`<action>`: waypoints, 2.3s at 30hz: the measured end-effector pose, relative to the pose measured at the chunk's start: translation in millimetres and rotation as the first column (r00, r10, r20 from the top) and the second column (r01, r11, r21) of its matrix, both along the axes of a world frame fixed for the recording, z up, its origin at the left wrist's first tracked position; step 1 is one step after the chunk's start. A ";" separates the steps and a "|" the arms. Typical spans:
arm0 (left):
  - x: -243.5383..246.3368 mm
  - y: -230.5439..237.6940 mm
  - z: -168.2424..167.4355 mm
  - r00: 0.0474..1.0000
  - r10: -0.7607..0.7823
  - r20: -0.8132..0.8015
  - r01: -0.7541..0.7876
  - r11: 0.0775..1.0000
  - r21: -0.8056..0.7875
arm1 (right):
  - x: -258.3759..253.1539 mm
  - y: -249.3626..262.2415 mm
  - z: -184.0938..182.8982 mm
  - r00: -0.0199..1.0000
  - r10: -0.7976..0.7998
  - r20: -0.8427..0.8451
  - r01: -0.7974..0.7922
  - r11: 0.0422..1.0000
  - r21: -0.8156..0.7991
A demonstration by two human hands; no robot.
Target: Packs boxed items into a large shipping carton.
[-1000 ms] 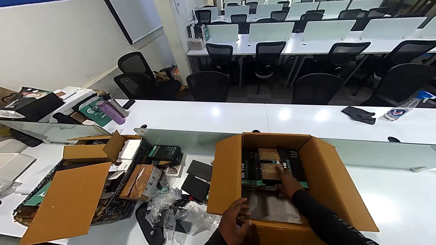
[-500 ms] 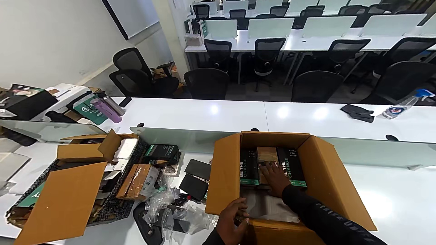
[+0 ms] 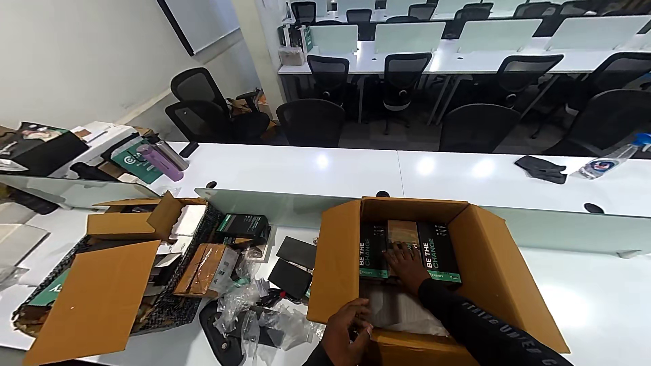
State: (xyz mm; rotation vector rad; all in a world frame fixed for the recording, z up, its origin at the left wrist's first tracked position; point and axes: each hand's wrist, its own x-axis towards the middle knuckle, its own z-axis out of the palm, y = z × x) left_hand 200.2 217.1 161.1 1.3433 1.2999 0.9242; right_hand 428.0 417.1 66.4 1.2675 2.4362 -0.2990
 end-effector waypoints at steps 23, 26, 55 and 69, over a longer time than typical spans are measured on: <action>2.8 -0.6 -1.7 0.999 0.034 0.019 -0.034 0.999 0.029 | 7.6 4.2 2.1 0.998 0.042 -0.042 -0.039 0.998 0.049; 2.7 -3.0 -1.7 0.999 0.031 0.005 -0.031 0.999 0.034 | -2.6 -0.9 46.3 0.996 -0.035 -0.085 0.037 0.999 0.023; -8.0 -16.9 -52.4 0.981 0.060 0.183 -0.134 0.896 0.423 | -70.0 -150.8 95.7 0.724 -0.183 -0.665 0.049 0.975 -0.216; -79.1 -65.1 -47.0 0.976 0.102 0.194 -0.091 0.994 -0.064 | -84.7 -153.5 97.8 0.837 -0.124 -0.533 0.080 0.991 -0.106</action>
